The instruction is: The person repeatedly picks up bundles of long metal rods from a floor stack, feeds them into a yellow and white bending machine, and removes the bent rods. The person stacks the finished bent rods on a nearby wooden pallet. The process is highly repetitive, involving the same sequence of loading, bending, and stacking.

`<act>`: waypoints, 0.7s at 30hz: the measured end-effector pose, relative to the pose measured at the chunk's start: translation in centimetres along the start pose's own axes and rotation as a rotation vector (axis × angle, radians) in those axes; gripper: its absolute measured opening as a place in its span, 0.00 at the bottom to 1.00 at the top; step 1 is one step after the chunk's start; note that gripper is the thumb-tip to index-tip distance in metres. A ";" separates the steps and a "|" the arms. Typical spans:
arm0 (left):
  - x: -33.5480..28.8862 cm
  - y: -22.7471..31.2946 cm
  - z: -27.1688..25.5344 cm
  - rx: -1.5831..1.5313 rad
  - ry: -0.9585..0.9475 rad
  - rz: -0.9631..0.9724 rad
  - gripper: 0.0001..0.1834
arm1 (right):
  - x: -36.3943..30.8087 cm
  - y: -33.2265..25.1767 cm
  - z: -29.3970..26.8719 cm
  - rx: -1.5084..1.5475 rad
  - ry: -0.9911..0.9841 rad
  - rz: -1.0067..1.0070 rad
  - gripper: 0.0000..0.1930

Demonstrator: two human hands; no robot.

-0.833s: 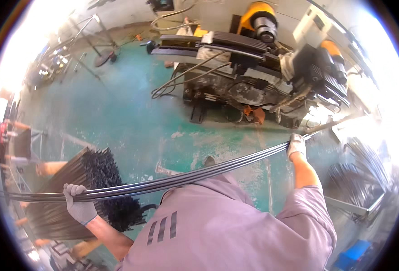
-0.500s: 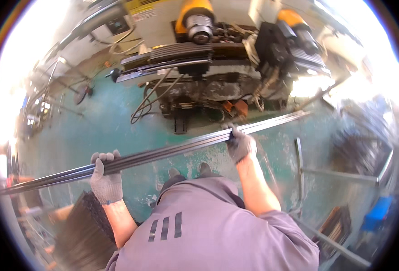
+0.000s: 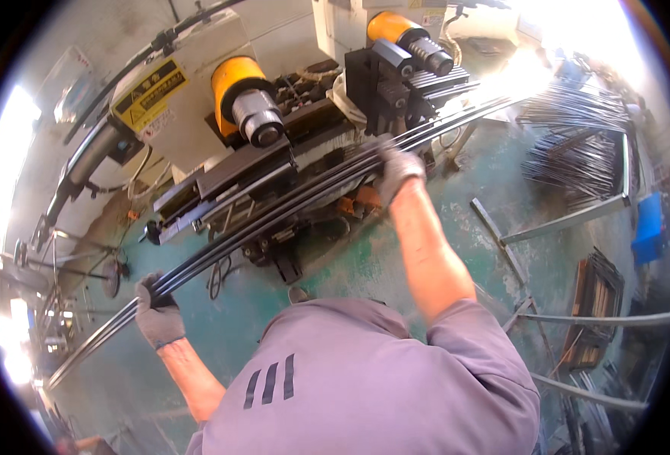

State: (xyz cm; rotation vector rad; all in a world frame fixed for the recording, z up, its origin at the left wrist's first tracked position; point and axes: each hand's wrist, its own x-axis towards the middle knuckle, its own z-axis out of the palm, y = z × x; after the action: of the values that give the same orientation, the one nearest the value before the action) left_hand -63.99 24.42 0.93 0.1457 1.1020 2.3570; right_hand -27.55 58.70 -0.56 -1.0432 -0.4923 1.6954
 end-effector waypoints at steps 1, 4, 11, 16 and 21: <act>1.1 -1.2 0.2 0.013 -0.053 -0.031 0.13 | -1.8 1.8 3.2 0.007 -0.007 0.081 0.07; 3.1 -3.3 2.2 -0.013 -0.115 -0.175 0.15 | -1.3 3.8 6.8 0.048 -0.031 0.153 0.07; 11.8 -0.2 -2.3 -0.034 -0.180 -0.154 0.16 | 7.1 1.9 8.2 -0.179 0.133 0.087 0.12; 16.7 0.9 -4.9 -0.089 -0.051 -0.187 0.17 | 13.7 0.7 7.1 -0.300 0.270 -0.010 0.12; 17.3 -3.4 -3.3 -0.024 0.117 -0.249 0.17 | 12.0 2.4 9.3 -0.097 0.134 0.009 0.11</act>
State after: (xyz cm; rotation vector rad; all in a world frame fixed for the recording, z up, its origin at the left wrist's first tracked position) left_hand -78.38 32.74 -5.83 -0.1328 1.0779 2.1768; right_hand -37.55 70.20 -2.19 -1.2220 -0.4879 1.6098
